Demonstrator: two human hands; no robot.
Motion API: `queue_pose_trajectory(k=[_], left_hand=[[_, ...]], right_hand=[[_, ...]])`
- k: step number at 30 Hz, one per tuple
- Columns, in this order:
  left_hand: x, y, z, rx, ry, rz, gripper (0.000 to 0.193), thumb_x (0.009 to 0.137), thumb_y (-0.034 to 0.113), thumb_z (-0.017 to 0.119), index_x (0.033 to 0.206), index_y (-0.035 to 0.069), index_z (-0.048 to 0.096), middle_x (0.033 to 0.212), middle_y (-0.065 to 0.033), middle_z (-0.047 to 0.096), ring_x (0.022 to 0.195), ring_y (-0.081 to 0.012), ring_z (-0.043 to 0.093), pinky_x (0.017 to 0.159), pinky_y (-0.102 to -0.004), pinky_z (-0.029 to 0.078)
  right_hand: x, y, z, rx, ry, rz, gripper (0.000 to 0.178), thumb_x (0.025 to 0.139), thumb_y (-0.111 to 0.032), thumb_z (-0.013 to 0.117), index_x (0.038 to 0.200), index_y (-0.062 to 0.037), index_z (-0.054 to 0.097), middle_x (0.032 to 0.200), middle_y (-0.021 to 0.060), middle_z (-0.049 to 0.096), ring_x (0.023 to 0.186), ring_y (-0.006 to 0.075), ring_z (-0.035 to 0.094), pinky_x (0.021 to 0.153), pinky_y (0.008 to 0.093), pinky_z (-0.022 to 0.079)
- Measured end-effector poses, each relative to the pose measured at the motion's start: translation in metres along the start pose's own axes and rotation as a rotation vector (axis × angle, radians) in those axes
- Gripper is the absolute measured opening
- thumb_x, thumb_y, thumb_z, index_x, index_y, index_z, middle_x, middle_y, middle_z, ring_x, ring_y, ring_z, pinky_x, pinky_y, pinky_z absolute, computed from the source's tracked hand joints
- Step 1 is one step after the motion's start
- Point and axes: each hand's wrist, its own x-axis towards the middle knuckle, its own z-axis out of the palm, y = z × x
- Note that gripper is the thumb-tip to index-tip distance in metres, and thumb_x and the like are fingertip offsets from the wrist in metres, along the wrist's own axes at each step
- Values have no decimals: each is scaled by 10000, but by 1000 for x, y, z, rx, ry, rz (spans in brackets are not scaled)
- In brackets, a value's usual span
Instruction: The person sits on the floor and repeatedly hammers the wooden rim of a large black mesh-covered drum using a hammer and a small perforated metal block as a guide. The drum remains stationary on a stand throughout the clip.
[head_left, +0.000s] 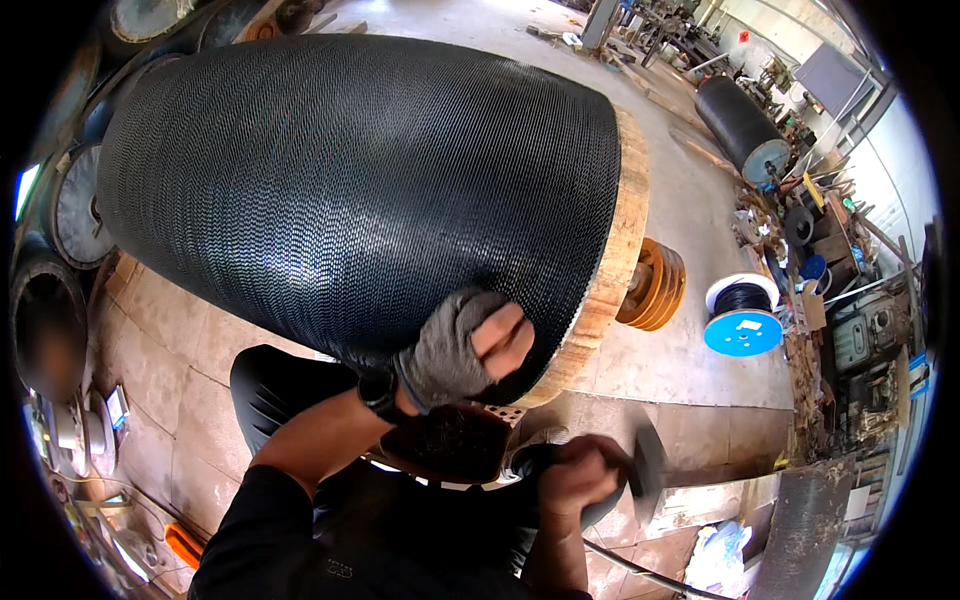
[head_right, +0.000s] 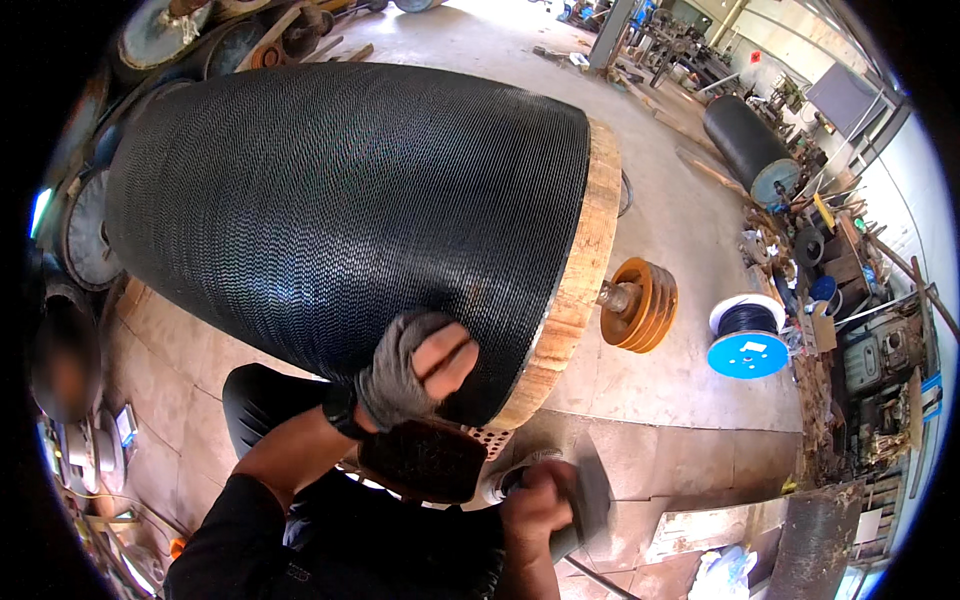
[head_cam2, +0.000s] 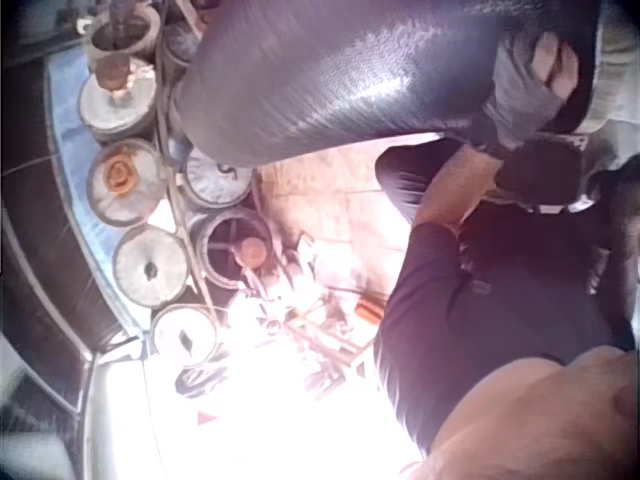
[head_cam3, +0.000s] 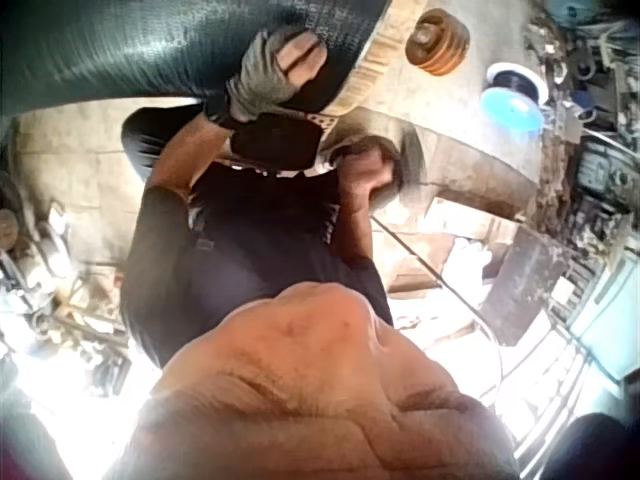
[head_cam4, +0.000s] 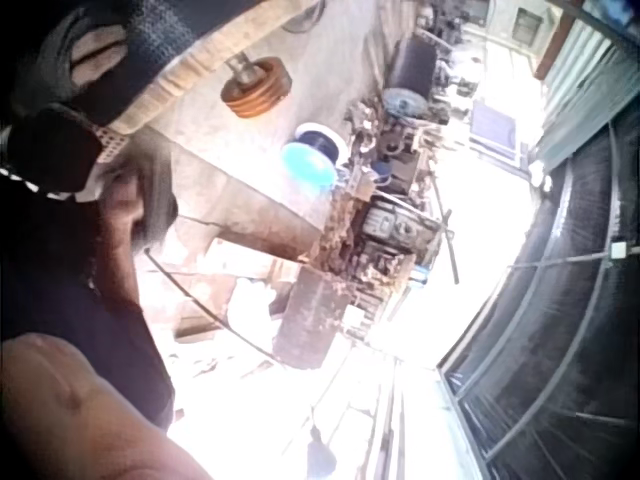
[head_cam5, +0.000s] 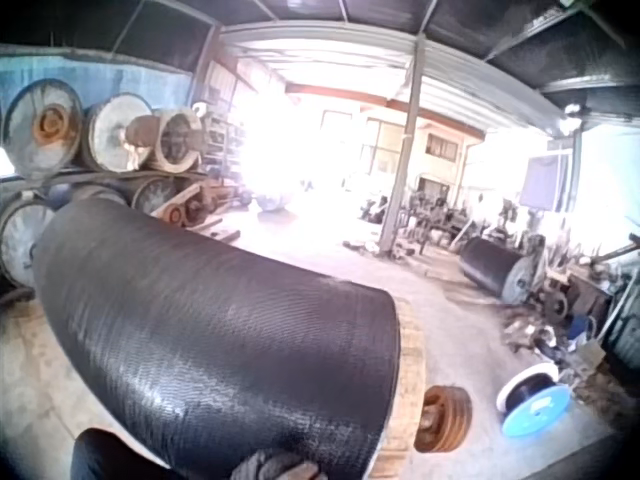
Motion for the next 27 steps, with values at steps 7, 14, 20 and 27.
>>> queue_pose_trajectory(k=[7, 14, 20, 27], left_hand=[[24, -30, 20, 167, 14, 11, 372, 752, 93, 718, 1111, 107, 621, 1116, -81, 539, 942, -260, 604, 796, -434, 533], [22, -30, 22, 175, -11, -26, 368, 757, 106, 708, 1116, 113, 628, 1118, -75, 546, 954, -250, 605, 805, -441, 535], [29, -36, 18, 181, -17, -43, 352, 768, 110, 706, 1116, 105, 657, 1088, -74, 564, 962, -253, 606, 814, -438, 530], [33, -39, 24, 195, 19, -66, 334, 768, 106, 713, 1100, 87, 678, 1079, -84, 561, 952, -267, 598, 818, -443, 516]], right_hand=[[-13, -14, -2, 259, 19, 142, 331, 1011, -268, 449, 794, -20, 485, 615, 65, 518, 534, 161, 489, 483, 311, 374], [-2, 9, 14, -140, -289, 230, 207, 1001, -144, 513, 948, 56, 525, 683, 237, 619, 565, 371, 610, 496, 438, 433], [-10, 7, 3, 314, 51, 69, 261, 990, -180, 445, 818, -9, 542, 650, 52, 543, 557, 140, 506, 493, 272, 390], [-10, 4, 8, 175, -33, 192, 238, 976, -182, 515, 876, 34, 516, 630, 135, 570, 510, 190, 534, 471, 361, 445]])
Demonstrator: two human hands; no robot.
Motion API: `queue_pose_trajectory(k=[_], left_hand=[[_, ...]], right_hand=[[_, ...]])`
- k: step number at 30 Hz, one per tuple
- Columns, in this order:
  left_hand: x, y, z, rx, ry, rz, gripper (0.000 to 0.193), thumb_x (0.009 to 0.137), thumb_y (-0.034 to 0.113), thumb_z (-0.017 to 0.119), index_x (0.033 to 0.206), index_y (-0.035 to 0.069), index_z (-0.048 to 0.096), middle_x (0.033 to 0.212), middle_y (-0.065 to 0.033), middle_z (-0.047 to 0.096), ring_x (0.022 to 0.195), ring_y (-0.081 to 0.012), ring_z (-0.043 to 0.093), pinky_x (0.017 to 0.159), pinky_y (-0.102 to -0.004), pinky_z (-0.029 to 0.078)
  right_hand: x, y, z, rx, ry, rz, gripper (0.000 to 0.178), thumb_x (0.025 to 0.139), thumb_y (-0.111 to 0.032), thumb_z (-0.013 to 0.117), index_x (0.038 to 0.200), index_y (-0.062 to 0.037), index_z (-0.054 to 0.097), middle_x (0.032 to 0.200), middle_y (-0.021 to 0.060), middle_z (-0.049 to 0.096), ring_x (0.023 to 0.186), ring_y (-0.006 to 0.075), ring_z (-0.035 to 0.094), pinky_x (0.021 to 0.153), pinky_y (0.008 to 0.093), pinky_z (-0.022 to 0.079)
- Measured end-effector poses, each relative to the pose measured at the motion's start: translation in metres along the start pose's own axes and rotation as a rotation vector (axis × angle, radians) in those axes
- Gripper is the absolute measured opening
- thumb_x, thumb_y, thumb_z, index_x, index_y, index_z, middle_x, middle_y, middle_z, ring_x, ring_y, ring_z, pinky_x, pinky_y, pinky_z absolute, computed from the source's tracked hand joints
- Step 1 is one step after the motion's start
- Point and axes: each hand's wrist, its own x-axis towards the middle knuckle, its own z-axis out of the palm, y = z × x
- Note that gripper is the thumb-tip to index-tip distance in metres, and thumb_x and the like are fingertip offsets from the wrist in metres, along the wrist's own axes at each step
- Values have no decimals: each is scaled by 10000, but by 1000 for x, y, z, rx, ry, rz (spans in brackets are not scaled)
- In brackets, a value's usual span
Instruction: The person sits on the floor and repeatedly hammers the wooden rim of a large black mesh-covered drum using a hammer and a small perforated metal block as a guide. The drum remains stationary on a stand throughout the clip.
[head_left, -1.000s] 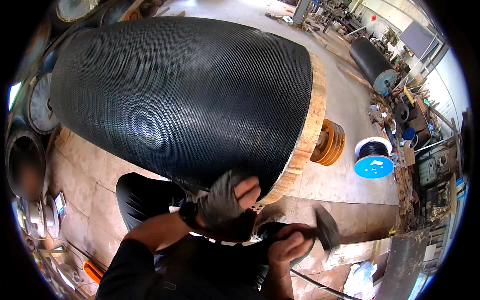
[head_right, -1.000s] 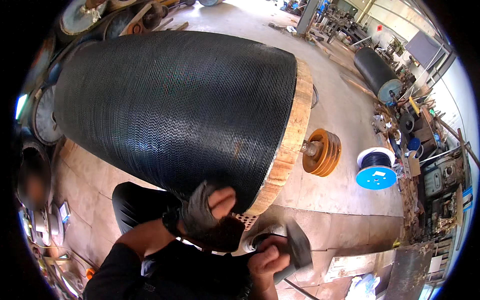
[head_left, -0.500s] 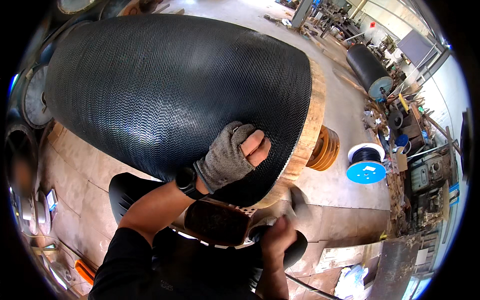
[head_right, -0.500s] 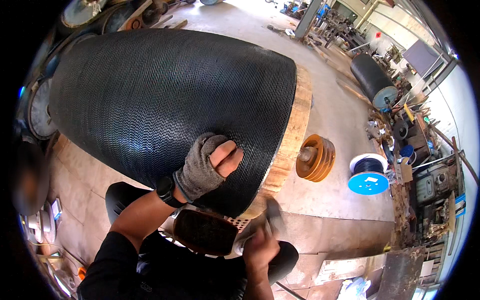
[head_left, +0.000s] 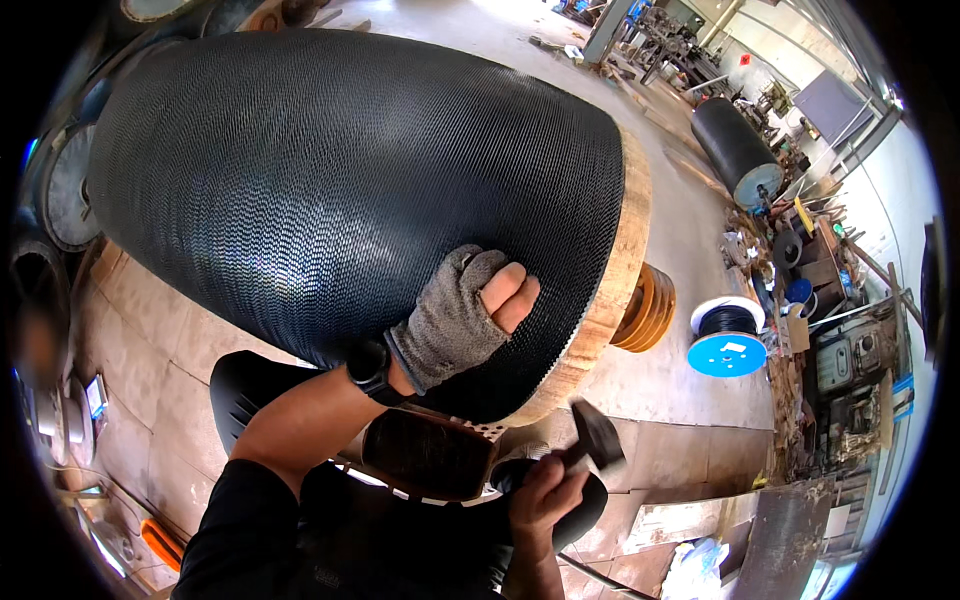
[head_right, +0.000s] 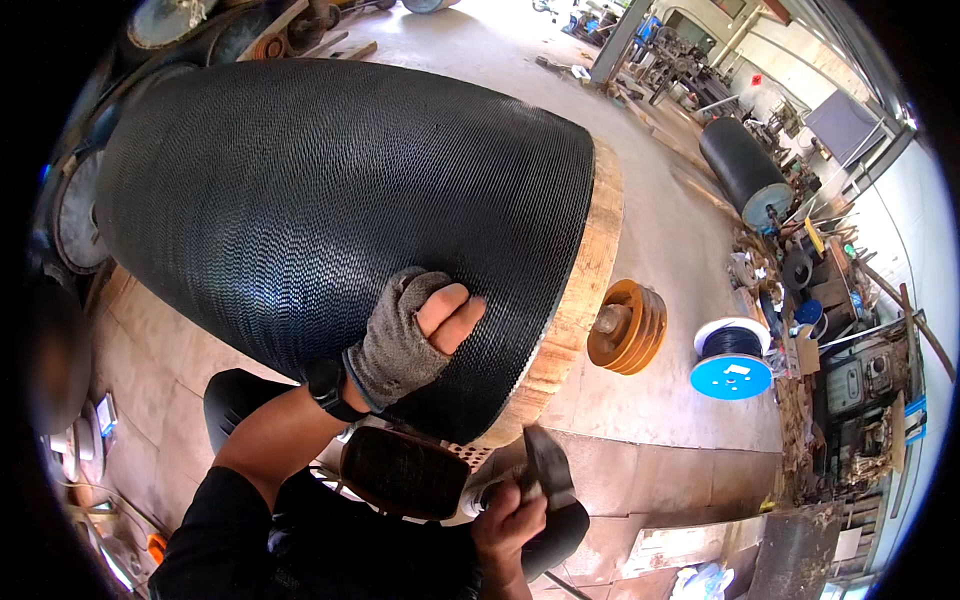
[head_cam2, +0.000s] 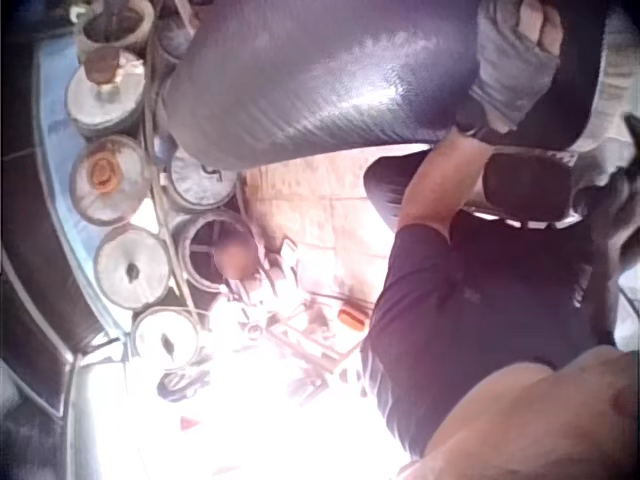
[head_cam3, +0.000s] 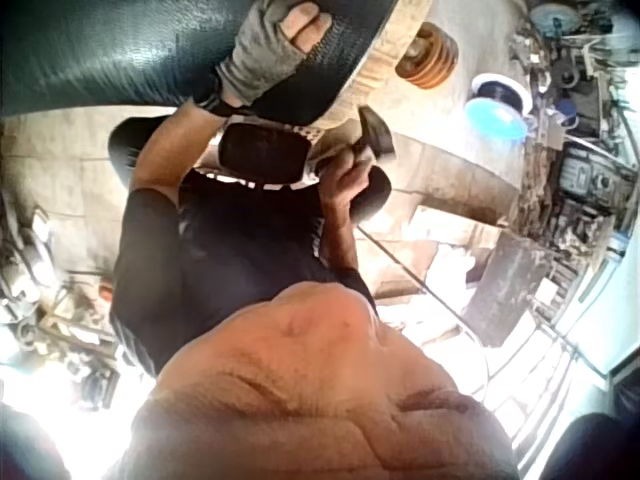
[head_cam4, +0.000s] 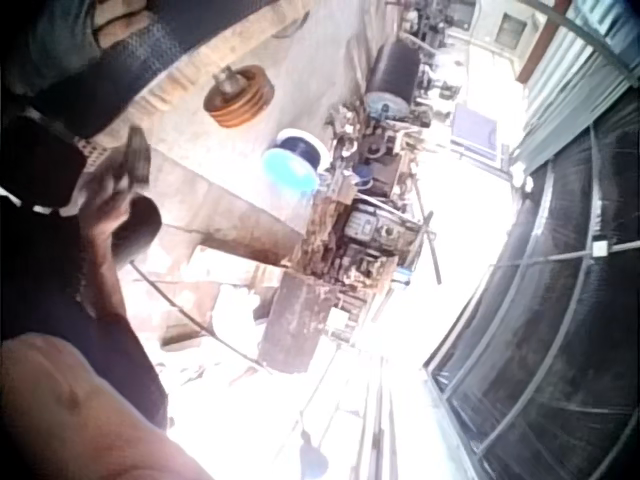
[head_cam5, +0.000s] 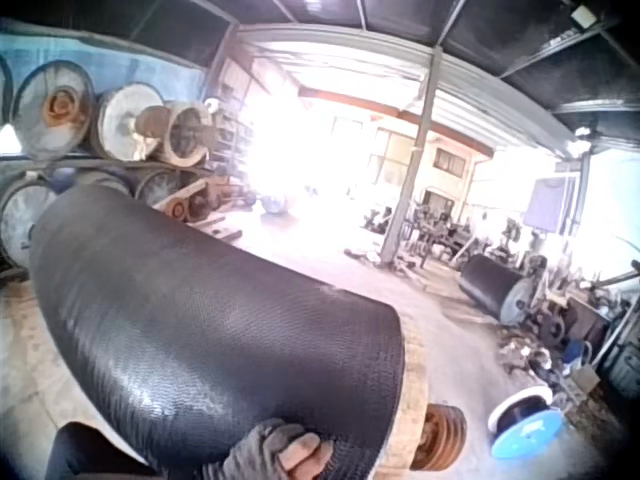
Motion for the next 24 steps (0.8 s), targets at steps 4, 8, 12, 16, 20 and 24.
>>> queue_pose_trajectory(k=[4, 8, 12, 16, 20, 24], left_hand=[[-2, 0, 0, 39, -6, 8, 338, 762, 95, 716, 1098, 85, 674, 1073, -85, 555, 947, -268, 597, 818, -446, 514], [7, -1, 5, 4, 41, 21, 357, 755, 53, 712, 1108, 90, 667, 1051, -90, 547, 938, -271, 594, 802, -442, 509], [14, -6, -1, 23, 2, 17, 382, 747, 10, 702, 1121, 83, 663, 1042, -89, 543, 938, -270, 584, 776, -421, 496], [19, -14, 2, 109, -9, 12, 381, 774, -16, 676, 1150, 37, 639, 1061, -97, 575, 922, -280, 599, 773, -430, 499], [-7, 34, -6, -215, 22, 29, 444, 787, -15, 670, 1226, 11, 607, 971, -105, 637, 831, -287, 609, 745, -440, 508], [-58, 91, -4, -531, -91, -127, 520, 775, -81, 663, 1280, 0, 569, 959, -124, 657, 842, -286, 630, 754, -425, 502]], right_hand=[[16, 8, 6, -435, -131, -157, 218, 989, -162, 531, 922, 45, 534, 633, 190, 564, 512, 337, 558, 491, 402, 451], [11, 5, -3, -66, -135, -31, 346, 1041, -290, 496, 936, 38, 530, 634, 114, 580, 535, 197, 567, 477, 341, 424], [7, 30, -2, -196, -27, -498, 252, 1006, -188, 515, 1000, 57, 569, 781, 180, 637, 658, 270, 611, 547, 361, 479], [12, 34, 11, -288, -218, 0, 183, 963, -103, 609, 1065, 10, 506, 766, 253, 641, 687, 476, 639, 561, 490, 505], [-12, 27, 2, -106, -140, 20, 147, 1004, -112, 562, 1060, 17, 516, 719, 244, 609, 640, 459, 616, 535, 460, 464], [-13, 34, -5, -64, -162, 42, 165, 965, -86, 616, 1071, 5, 529, 756, 234, 630, 679, 446, 641, 570, 460, 497]])
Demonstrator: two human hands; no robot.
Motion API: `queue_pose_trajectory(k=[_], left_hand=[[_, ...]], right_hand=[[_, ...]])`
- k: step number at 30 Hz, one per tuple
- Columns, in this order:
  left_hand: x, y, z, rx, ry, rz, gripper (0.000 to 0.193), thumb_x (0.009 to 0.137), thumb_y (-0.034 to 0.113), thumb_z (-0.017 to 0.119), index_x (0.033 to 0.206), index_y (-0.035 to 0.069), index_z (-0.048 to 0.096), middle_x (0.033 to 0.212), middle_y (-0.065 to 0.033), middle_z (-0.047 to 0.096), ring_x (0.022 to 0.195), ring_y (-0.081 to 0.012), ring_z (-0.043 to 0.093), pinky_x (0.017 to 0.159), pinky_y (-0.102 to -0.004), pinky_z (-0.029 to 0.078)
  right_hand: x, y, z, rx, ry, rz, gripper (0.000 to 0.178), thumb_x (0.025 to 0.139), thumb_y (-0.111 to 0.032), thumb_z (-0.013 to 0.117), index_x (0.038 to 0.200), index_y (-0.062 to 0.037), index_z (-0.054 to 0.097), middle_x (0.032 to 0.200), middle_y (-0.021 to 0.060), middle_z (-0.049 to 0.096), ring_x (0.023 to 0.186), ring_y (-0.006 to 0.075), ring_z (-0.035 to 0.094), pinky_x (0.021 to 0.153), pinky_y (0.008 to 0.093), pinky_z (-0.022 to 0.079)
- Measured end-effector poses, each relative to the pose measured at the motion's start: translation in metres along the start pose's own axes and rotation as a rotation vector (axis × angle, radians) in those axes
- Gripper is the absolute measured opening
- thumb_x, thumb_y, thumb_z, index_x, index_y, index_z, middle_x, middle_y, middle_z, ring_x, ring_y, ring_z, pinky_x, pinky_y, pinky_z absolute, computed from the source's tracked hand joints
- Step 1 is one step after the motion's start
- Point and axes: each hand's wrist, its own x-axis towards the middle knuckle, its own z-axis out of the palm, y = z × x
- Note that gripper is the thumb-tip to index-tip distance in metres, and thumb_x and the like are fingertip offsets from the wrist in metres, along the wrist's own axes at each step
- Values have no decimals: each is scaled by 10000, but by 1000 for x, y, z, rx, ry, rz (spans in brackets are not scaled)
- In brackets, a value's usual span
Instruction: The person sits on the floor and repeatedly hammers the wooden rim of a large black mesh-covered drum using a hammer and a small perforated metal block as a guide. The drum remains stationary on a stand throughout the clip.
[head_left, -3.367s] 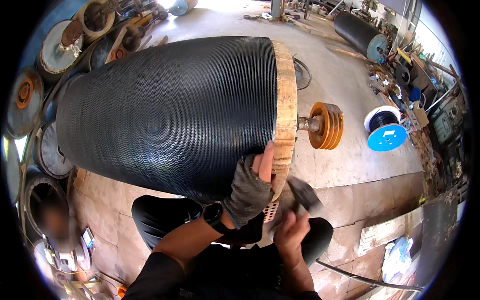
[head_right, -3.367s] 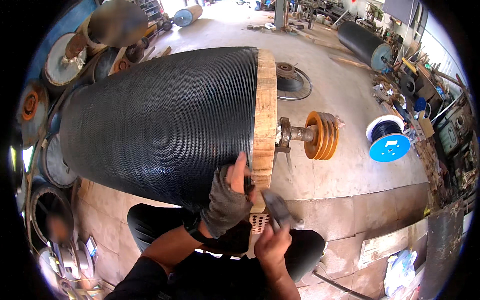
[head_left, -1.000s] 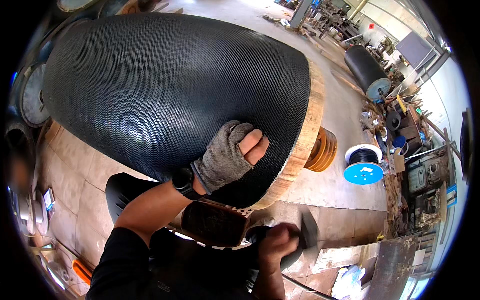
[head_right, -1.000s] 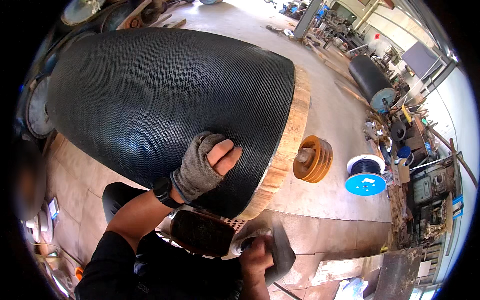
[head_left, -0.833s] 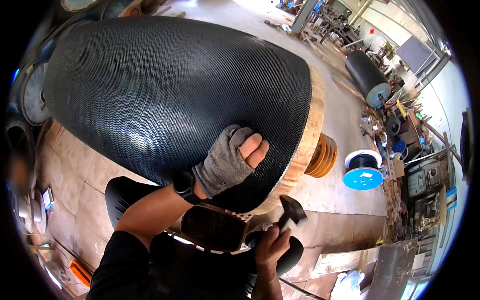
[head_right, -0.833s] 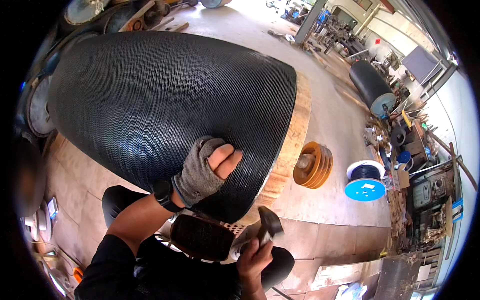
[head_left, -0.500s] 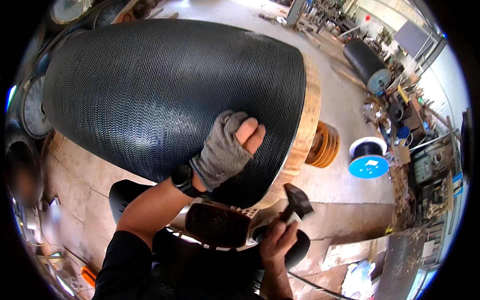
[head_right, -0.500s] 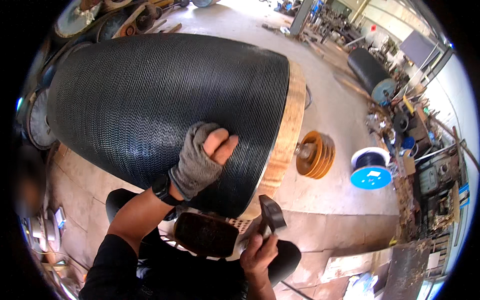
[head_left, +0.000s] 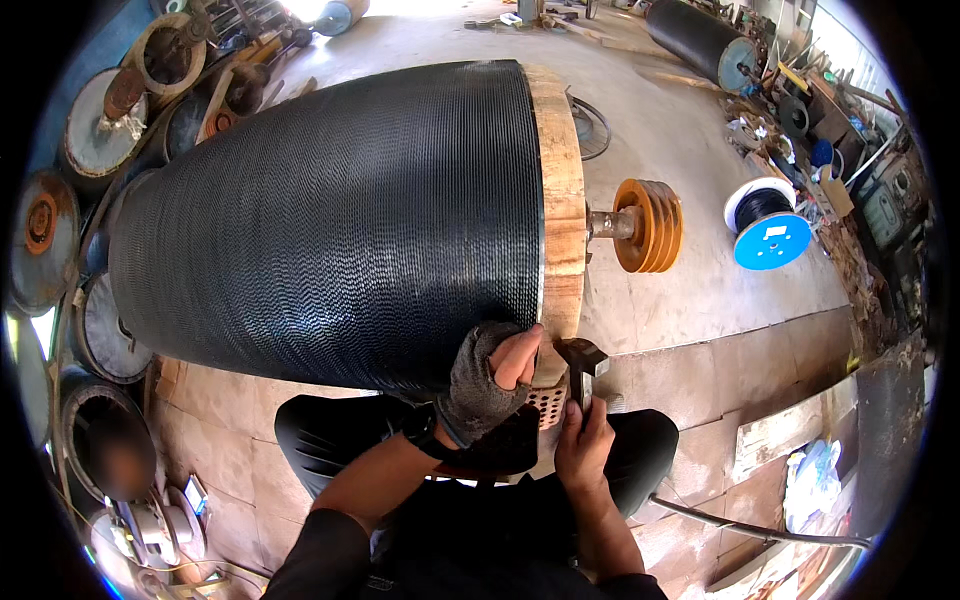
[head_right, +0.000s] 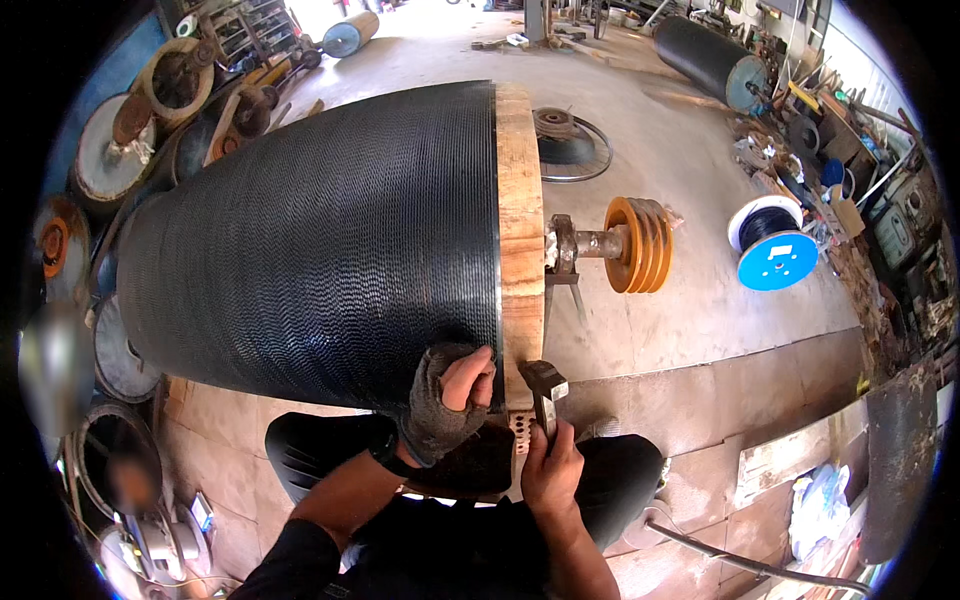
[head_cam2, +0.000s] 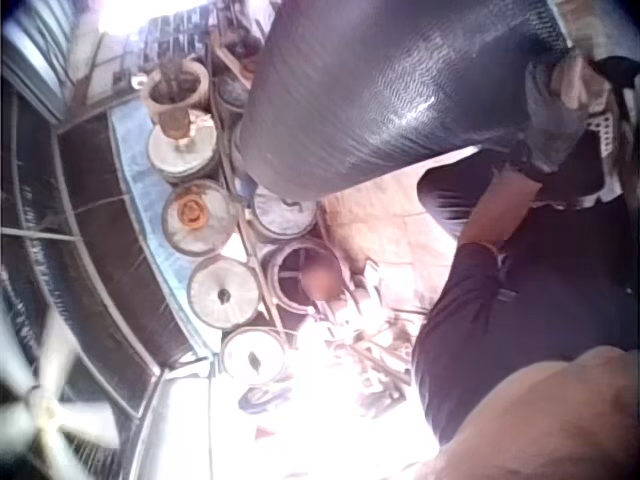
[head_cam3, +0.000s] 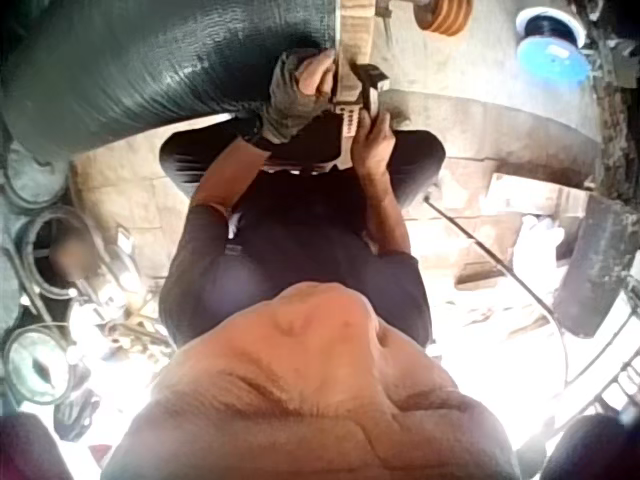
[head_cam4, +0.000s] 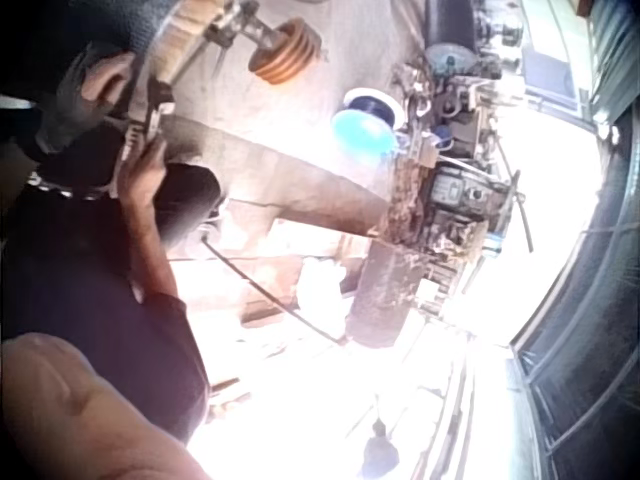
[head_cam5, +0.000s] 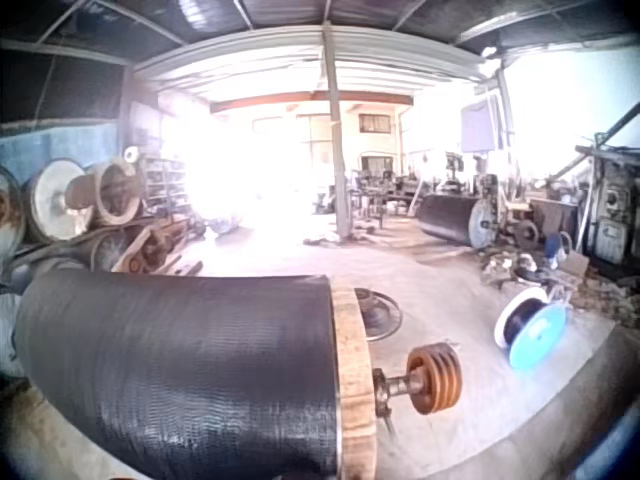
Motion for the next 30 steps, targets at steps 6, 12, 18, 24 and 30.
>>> queue_pose_trajectory(k=[6, 12, 18, 24, 30], left_hand=[[7, 8, 4, 47, -47, -98, 625, 775, -78, 664, 1373, 17, 509, 910, -84, 631, 756, -261, 607, 737, -409, 481], [29, 25, 4, -7, -119, -299, 732, 689, -52, 692, 1381, -10, 456, 861, -70, 605, 757, -249, 602, 728, -416, 467], [30, 18, 18, 176, -62, -233, 768, 693, -34, 701, 1401, -31, 402, 815, -72, 585, 737, -258, 575, 701, -424, 460], [33, 18, 22, 203, -74, -251, 761, 717, -28, 691, 1411, -43, 380, 806, -77, 576, 740, -257, 565, 689, -433, 457], [29, 22, 25, 201, -91, -283, 774, 729, -20, 688, 1428, -60, 359, 824, -82, 568, 770, -261, 562, 723, -441, 452]], right_hand=[[5, 0, -2, 30, -11, -8, 178, 964, -98, 624, 1072, 9, 532, 755, 237, 627, 678, 444, 640, 567, 458, 493], [11, -8, -5, 29, -7, -3, 192, 961, -110, 625, 1078, 12, 535, 764, 238, 634, 684, 443, 649, 575, 460, 504], [17, -23, -12, -140, -64, -73, 178, 965, -97, 596, 1072, 28, 528, 753, 249, 633, 661, 466, 639, 559, 481, 504], [17, -28, -16, -48, -15, -42, 178, 956, -104, 603, 1052, 21, 519, 742, 264, 628, 660, 473, 637, 551, 488, 502], [15, -27, -20, 94, 7, -60, 143, 954, -95, 595, 995, 15, 513, 725, 280, 627, 675, 492, 636, 547, 484, 512]])
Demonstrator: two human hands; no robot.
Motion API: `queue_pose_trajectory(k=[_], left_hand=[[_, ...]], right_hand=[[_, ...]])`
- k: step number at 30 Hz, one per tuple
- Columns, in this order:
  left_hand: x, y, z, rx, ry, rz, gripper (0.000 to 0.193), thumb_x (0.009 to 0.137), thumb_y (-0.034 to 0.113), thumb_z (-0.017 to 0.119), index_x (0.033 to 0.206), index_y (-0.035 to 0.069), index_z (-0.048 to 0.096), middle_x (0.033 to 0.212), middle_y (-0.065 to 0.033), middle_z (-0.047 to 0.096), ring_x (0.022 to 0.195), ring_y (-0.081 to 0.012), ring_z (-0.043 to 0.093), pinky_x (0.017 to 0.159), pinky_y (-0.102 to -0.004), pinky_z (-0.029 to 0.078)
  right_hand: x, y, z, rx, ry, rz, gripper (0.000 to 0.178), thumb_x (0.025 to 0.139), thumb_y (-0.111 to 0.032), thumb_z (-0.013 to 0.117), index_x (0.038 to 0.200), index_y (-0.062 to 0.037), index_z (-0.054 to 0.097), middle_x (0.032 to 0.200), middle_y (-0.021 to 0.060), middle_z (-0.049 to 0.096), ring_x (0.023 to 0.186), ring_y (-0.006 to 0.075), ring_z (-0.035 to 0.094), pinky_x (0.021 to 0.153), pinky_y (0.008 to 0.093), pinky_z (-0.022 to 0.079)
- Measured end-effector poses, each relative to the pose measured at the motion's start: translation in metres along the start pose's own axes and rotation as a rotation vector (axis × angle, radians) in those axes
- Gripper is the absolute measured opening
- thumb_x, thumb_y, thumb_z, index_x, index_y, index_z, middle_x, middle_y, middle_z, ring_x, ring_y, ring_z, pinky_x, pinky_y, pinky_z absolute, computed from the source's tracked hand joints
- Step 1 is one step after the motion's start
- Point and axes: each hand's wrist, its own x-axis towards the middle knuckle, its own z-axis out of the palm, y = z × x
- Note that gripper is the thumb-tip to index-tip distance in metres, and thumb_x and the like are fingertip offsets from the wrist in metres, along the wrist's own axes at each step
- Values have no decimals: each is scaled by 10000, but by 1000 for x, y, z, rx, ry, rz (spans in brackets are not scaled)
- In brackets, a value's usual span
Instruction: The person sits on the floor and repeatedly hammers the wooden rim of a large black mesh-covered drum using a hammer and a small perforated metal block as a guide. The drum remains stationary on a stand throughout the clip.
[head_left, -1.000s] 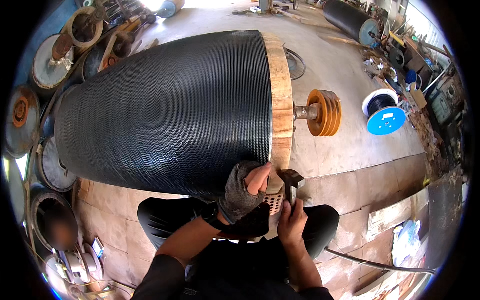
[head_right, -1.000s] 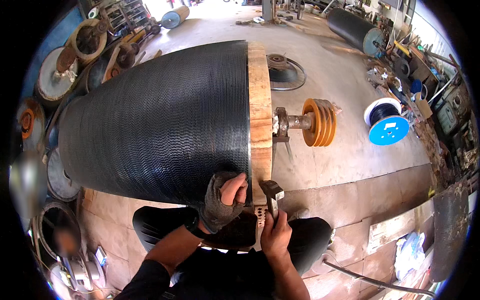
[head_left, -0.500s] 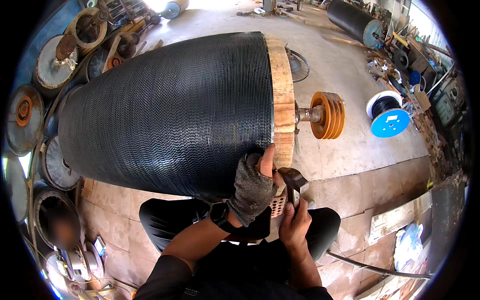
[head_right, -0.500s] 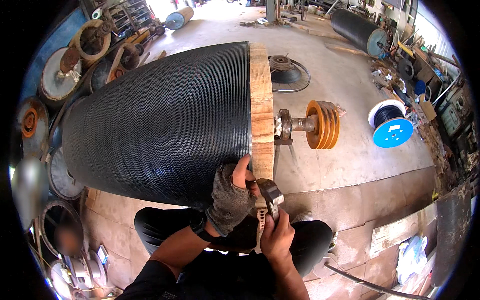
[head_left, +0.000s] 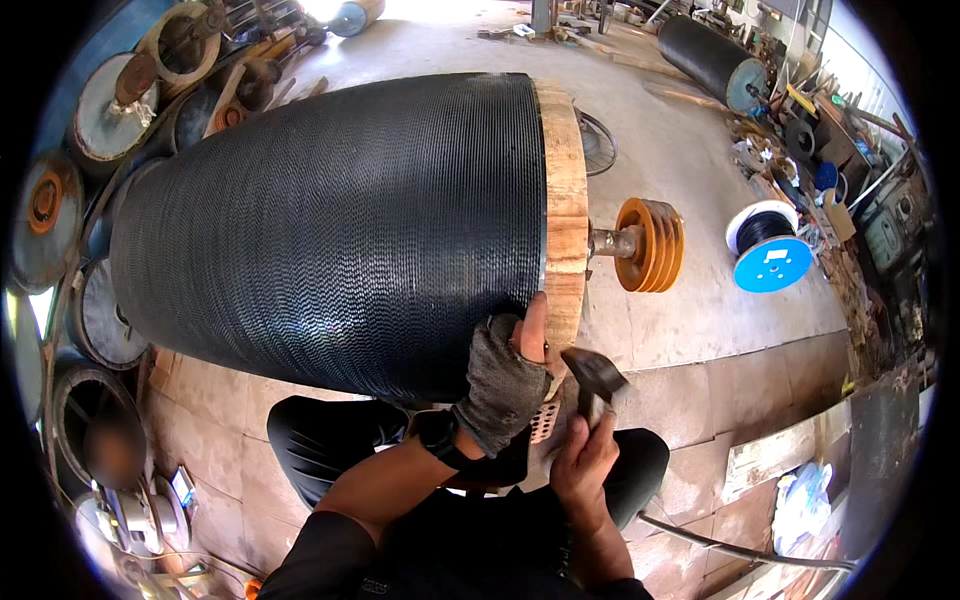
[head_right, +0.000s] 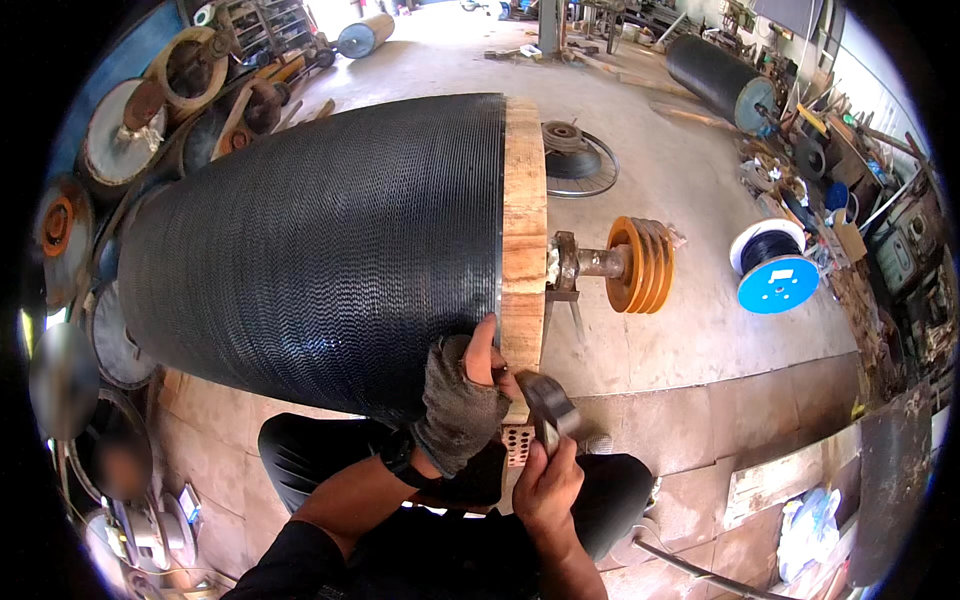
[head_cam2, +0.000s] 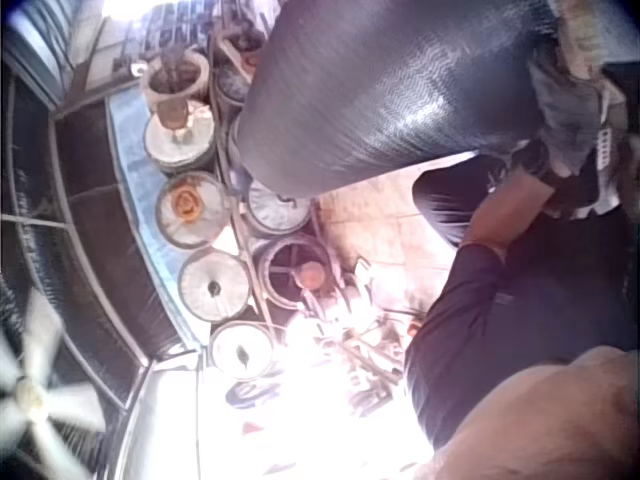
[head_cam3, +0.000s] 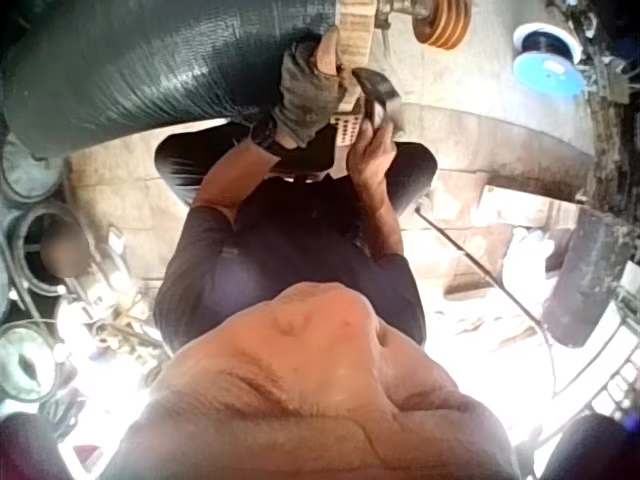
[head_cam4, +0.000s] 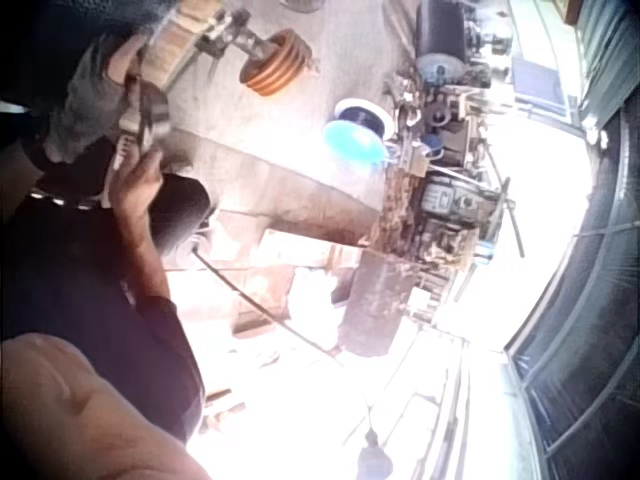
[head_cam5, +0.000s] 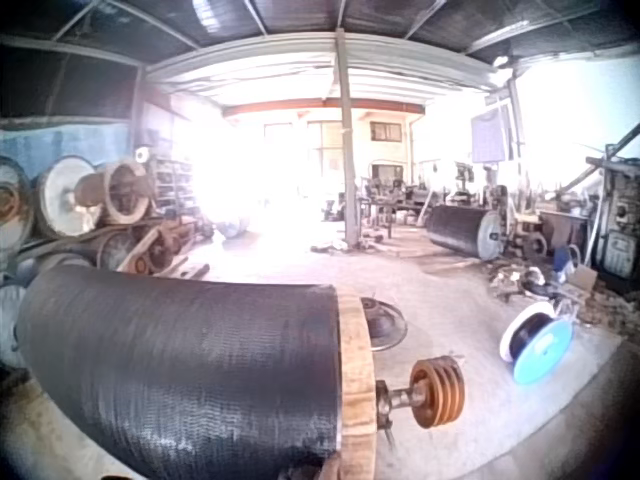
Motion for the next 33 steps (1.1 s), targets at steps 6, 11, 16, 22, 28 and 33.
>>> queue_pose_trajectory(k=[6, 11, 16, 22, 28, 33], left_hand=[[-8, 0, -17, 8, 78, 49, 786, 737, 5, 715, 1436, -61, 362, 978, -126, 597, 865, -285, 591, 794, -431, 465], [-59, 0, -51, -5, -121, 134, 511, 828, 88, 687, 1309, -21, 551, 1100, -151, 588, 907, -309, 598, 811, -432, 501], [-148, -27, -36, 101, -641, 85, 358, 898, 242, 643, 1172, 13, 619, 1099, -162, 614, 1016, -320, 607, 867, -457, 504], [-191, -45, -25, 126, -883, 42, 330, 915, 275, 629, 1123, 18, 629, 1082, -186, 627, 1057, -338, 609, 896, -450, 504], [-196, -47, -19, 175, -876, 87, 256, 910, 225, 618, 1066, 23, 630, 1039, -154, 642, 1020, -306, 618, 874, -401, 507], [-171, -36, -32, 72, -882, -100, 223, 901, 182, 614, 1056, 22, 628, 1032, -136, 643, 1004, -284, 618, 862, -382, 506]], right_hand=[[4, 6, 11, -74, 24, -12, 198, 1004, -154, 512, 1010, 43, 532, 662, 195, 576, 559, 319, 584, 514, 412, 470], [2, 21, 13, -74, 166, -251, 269, 1013, -184, 463, 986, 75, 531, 655, 119, 604, 510, 226, 545, 475, 369, 429], [-1, 8, 19, 41, 51, 16, 237, 999, -162, 461, 956, 54, 549, 634, 92, 597, 519, 215, 549, 485, 359, 423], [1, 11, 27, -331, -3, 79, 141, 940, -109, 571, 931, 18, 513, 719, 259, 637, 674, 508, 632, 561, 496, 502], [-12, 12, 16, 123, 129, -200, 243, 1013, -161, 460, 870, 16, 548, 603, 79, 539, 499, 212, 522, 478, 311, 405], [2, 13, 31, -189, -52, 110, 292, 1008, -246, 571, 978, 43, 539, 705, 293, 591, 703, 514, 622, 530, 475, 465]])
